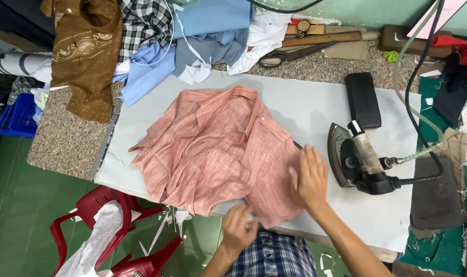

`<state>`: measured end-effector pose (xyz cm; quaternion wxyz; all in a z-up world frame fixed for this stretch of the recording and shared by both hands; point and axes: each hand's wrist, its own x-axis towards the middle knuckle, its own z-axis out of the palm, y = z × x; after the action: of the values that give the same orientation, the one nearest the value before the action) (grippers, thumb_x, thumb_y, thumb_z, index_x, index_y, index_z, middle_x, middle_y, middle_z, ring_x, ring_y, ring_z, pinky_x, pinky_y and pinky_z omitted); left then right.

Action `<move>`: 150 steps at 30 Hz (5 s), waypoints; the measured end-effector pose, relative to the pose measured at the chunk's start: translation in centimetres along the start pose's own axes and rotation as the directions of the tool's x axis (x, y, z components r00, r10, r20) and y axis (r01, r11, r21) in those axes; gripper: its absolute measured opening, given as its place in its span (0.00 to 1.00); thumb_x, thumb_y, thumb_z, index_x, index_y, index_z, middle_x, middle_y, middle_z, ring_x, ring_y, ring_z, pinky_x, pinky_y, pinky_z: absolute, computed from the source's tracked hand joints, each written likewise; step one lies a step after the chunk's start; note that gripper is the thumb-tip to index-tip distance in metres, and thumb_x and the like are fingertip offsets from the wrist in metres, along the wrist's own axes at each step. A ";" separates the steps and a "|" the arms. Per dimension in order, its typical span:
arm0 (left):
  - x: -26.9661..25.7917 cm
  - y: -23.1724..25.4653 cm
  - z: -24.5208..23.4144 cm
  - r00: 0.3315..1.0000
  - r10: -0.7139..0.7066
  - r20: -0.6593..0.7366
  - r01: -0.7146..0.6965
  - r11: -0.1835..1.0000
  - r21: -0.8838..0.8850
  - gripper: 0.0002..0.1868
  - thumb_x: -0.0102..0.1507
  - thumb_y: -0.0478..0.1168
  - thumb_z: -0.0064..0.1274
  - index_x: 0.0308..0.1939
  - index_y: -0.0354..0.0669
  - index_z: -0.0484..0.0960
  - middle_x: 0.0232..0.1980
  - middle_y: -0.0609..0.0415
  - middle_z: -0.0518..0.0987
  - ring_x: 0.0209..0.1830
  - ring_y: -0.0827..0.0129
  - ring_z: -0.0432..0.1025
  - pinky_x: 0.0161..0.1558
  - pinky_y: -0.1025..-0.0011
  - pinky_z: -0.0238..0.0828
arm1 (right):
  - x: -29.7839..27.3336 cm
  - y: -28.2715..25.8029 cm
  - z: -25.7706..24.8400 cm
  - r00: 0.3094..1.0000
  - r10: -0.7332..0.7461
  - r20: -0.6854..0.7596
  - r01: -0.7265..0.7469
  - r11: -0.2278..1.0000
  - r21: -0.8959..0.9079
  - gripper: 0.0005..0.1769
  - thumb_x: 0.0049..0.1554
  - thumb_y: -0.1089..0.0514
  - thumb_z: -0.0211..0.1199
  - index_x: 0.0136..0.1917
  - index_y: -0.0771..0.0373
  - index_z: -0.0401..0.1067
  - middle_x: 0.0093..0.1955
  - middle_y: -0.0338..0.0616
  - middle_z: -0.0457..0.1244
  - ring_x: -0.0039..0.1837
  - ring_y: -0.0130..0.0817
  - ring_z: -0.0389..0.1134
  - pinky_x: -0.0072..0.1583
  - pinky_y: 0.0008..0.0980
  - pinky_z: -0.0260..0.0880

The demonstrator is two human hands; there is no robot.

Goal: The person irons a pink shirt on a white ironing board, repeatedly smoothing the sleeves, collar, and body sections with a steam iron. They adjust the shirt's position multiple times to reach different areas.

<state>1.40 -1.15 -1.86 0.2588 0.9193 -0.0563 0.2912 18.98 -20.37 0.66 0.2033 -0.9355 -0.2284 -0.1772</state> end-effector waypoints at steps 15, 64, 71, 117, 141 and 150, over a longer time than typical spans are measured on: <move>10.5 -1.2 5.5 0.916 0.221 0.335 -0.220 0.975 -0.040 0.37 0.71 0.66 0.28 0.74 0.49 0.69 0.76 0.42 0.66 0.77 0.47 0.59 0.74 0.41 0.43 | -7.5 0.1 3.0 0.999 0.028 0.031 -0.025 0.995 -0.094 0.38 0.64 0.38 0.49 0.75 0.68 0.61 0.80 0.61 0.53 0.82 0.57 0.50 0.78 0.57 0.44; 20.5 -14.5 7.4 0.339 0.586 0.736 -0.302 0.809 -0.505 0.74 0.46 0.72 0.65 0.81 0.35 0.44 0.83 0.37 0.48 0.84 0.45 0.37 0.78 0.41 0.27 | 8.0 -15.2 -4.8 0.195 0.932 0.306 -0.892 0.298 -0.340 0.31 0.65 0.29 0.42 0.57 0.59 0.64 0.45 0.60 0.70 0.53 0.62 0.75 0.56 0.56 0.74; 20.2 -15.0 8.2 0.344 0.587 0.733 -0.247 0.809 -0.533 0.80 0.41 0.75 0.66 0.80 0.32 0.42 0.83 0.34 0.47 0.84 0.43 0.35 0.79 0.41 0.25 | 10.2 -12.8 -4.3 0.264 0.941 0.211 -0.882 0.324 -0.342 0.25 0.68 0.38 0.43 0.56 0.62 0.63 0.41 0.60 0.69 0.48 0.59 0.76 0.50 0.54 0.77; 19.7 -15.0 7.5 0.317 0.523 0.791 -0.286 0.848 -0.446 0.85 0.38 0.76 0.68 0.80 0.31 0.38 0.83 0.34 0.46 0.84 0.45 0.35 0.80 0.45 0.24 | 5.3 -8.1 -10.4 0.273 0.925 0.264 -0.902 0.342 -0.263 0.30 0.68 0.34 0.41 0.57 0.65 0.61 0.41 0.67 0.69 0.50 0.67 0.75 0.53 0.61 0.74; 12.0 4.2 11.4 0.906 0.047 0.421 -0.252 0.858 0.447 0.53 0.67 0.75 0.14 0.80 0.37 0.37 0.84 0.42 0.37 0.85 0.55 0.31 0.82 0.51 0.20 | 3.5 15.1 -10.0 0.442 0.744 0.501 -0.719 0.628 -0.298 0.35 0.67 0.29 0.38 0.60 0.64 0.59 0.48 0.70 0.69 0.52 0.75 0.68 0.50 0.64 0.64; 24.5 1.8 4.4 0.861 -0.260 0.438 0.278 0.960 0.023 0.42 0.69 0.55 0.42 0.80 0.38 0.45 0.77 0.29 0.58 0.77 0.38 0.52 0.74 0.49 0.46 | -4.9 8.9 -2.0 0.982 0.186 -0.042 -0.175 0.968 0.179 0.22 0.59 0.58 0.62 0.66 0.67 0.69 0.61 0.51 0.65 0.63 0.46 0.65 0.66 0.40 0.67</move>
<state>23.39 -3.80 9.74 0.2963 0.9543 0.0100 0.0376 18.79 -30.27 -2.34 0.3065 -0.9253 -0.1509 -0.1645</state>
